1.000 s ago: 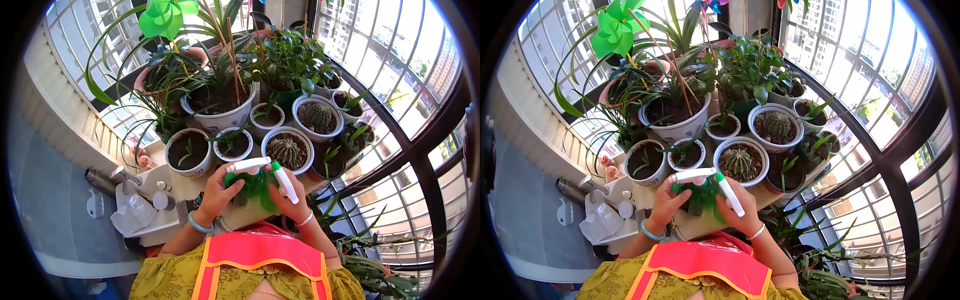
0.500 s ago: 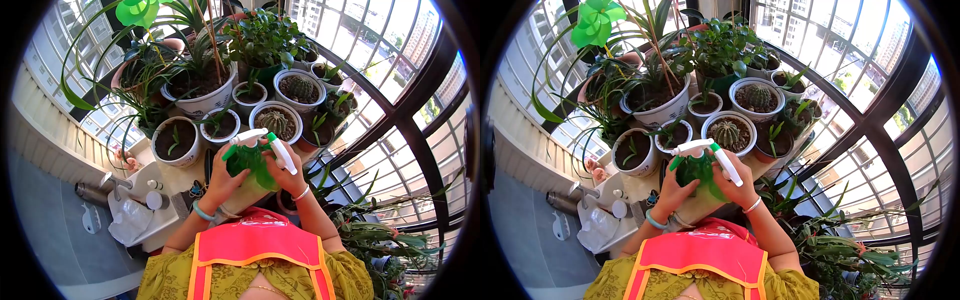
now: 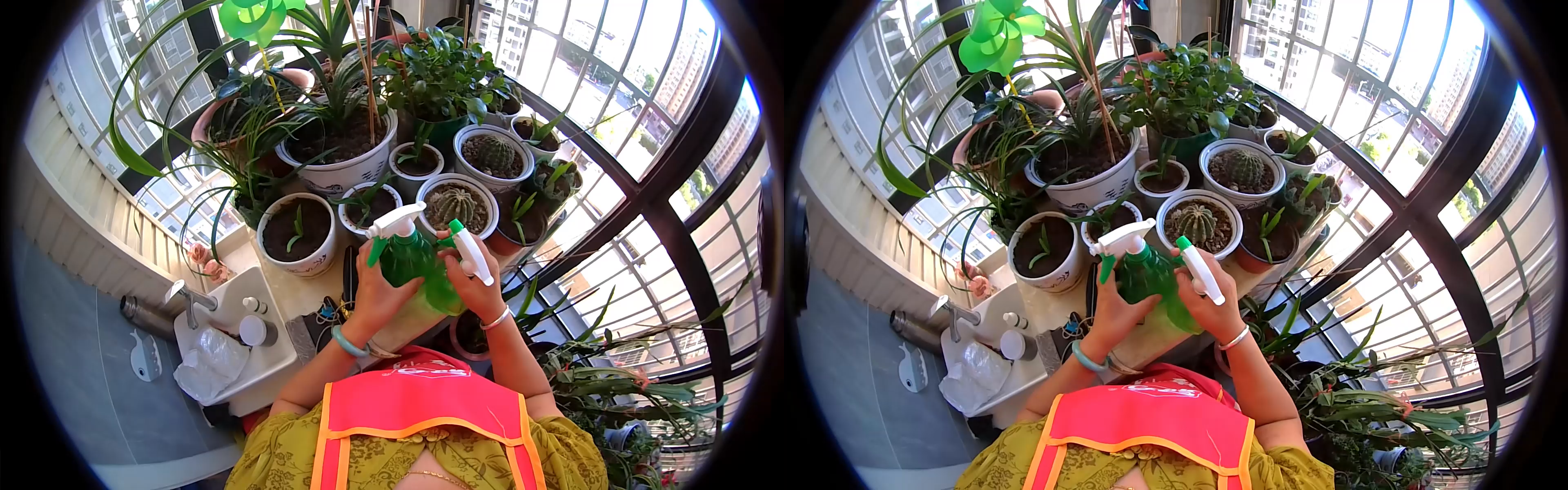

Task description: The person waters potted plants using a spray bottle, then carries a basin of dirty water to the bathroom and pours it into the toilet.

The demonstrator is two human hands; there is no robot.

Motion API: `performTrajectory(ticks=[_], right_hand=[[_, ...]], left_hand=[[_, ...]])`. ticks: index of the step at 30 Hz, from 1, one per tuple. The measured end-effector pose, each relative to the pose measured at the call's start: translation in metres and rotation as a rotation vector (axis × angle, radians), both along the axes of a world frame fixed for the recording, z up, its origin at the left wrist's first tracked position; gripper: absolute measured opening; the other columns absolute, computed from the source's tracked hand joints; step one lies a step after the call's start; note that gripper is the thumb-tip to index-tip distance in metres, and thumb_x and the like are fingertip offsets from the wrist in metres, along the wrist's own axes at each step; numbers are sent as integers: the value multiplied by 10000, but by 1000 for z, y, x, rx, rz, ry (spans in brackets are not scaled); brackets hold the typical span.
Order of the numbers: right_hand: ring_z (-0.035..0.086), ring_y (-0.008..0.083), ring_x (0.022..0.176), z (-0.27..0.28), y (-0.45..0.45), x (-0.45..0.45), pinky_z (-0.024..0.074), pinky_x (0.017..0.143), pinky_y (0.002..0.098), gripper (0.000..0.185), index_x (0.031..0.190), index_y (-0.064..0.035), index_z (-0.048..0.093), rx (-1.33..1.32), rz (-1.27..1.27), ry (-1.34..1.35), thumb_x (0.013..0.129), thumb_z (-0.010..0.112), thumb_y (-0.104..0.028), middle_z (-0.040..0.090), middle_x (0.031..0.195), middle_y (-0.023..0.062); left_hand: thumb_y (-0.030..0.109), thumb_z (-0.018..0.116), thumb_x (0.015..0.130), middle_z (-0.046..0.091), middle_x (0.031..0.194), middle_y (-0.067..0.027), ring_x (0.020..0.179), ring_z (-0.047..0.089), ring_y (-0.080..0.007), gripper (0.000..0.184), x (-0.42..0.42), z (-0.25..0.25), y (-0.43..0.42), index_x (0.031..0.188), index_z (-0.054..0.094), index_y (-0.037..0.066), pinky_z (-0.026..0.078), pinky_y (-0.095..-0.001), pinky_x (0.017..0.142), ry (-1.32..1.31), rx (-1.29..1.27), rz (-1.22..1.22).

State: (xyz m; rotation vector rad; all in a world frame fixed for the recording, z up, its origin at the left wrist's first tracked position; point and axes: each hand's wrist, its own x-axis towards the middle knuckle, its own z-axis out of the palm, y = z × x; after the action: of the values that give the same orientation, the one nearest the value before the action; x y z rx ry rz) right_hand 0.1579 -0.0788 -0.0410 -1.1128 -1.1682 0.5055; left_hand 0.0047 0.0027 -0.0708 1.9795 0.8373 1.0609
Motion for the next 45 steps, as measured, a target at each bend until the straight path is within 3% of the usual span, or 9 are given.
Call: performTrajectory(ticks=[4,8,13,23,28,35,40,43,45], right_hand=[[593,118,851,0,0,1,466,738,239,403,1174,2,468,-14,-9,-15,781,548,42,576,1074,67],[593,114,849,1,-1,1,465,737,237,398,1174,1,467,-24,-4,-3,786,547,36,579,1077,67],[567,117,867,-2,0,4,456,770,249,444,1224,0,429,-48,20,-20,791,512,47,560,1108,88],[559,126,897,-3,-1,7,451,801,259,444,1225,-3,426,-27,56,-16,795,520,51,545,1126,91],[587,106,841,-2,-1,4,465,737,232,392,1156,-9,497,2,9,10,773,562,45,578,1066,60],[558,98,884,-6,-4,9,453,799,235,439,1229,-13,430,-40,30,-99,803,522,34,551,1117,69],[556,98,908,-3,-5,10,452,800,234,429,1221,-9,435,-88,9,-100,805,536,22,557,1120,65],[559,89,902,-2,-5,8,450,792,228,414,1200,-9,456,-46,-22,-149,798,551,20,584,1077,57],[560,85,896,-2,-4,7,448,783,223,403,1184,-12,471,-47,-51,-130,792,557,23,594,1057,54]], left_hand=[[181,779,604,282,1278,-203,1224,266,-353,957,0,-7,-4,1331,184,0,257,-403,1018,136,125,18],[183,782,602,286,1272,-207,1224,263,-363,966,0,-2,-5,1334,178,1,258,-406,1017,194,158,19],[185,778,601,313,1242,-201,1164,311,-375,842,-1,-3,-3,1262,281,31,297,-422,976,128,131,8],[212,772,626,293,1271,-221,1180,294,-393,867,0,-3,-7,1277,238,8,307,-428,969,166,186,24],[181,773,620,294,1277,-218,1202,281,-389,893,0,-2,-9,1297,219,1,291,-430,987,209,157,19],[127,772,605,307,1265,-214,1189,307,-377,898,2,2,-9,1305,223,-1,276,-428,995,224,94,1],[153,782,611,316,1265,-225,1199,300,-380,924,3,1,-13,1298,207,-73,265,-417,1002,202,100,37],[179,779,617,300,1266,-216,1167,336,-384,863,2,-3,-10,1283,256,11,335,-415,956,253,235,61],[168,781,613,299,1268,-213,1165,339,-383,869,2,-6,-9,1287,255,10,336,-416,955,222,208,43]])
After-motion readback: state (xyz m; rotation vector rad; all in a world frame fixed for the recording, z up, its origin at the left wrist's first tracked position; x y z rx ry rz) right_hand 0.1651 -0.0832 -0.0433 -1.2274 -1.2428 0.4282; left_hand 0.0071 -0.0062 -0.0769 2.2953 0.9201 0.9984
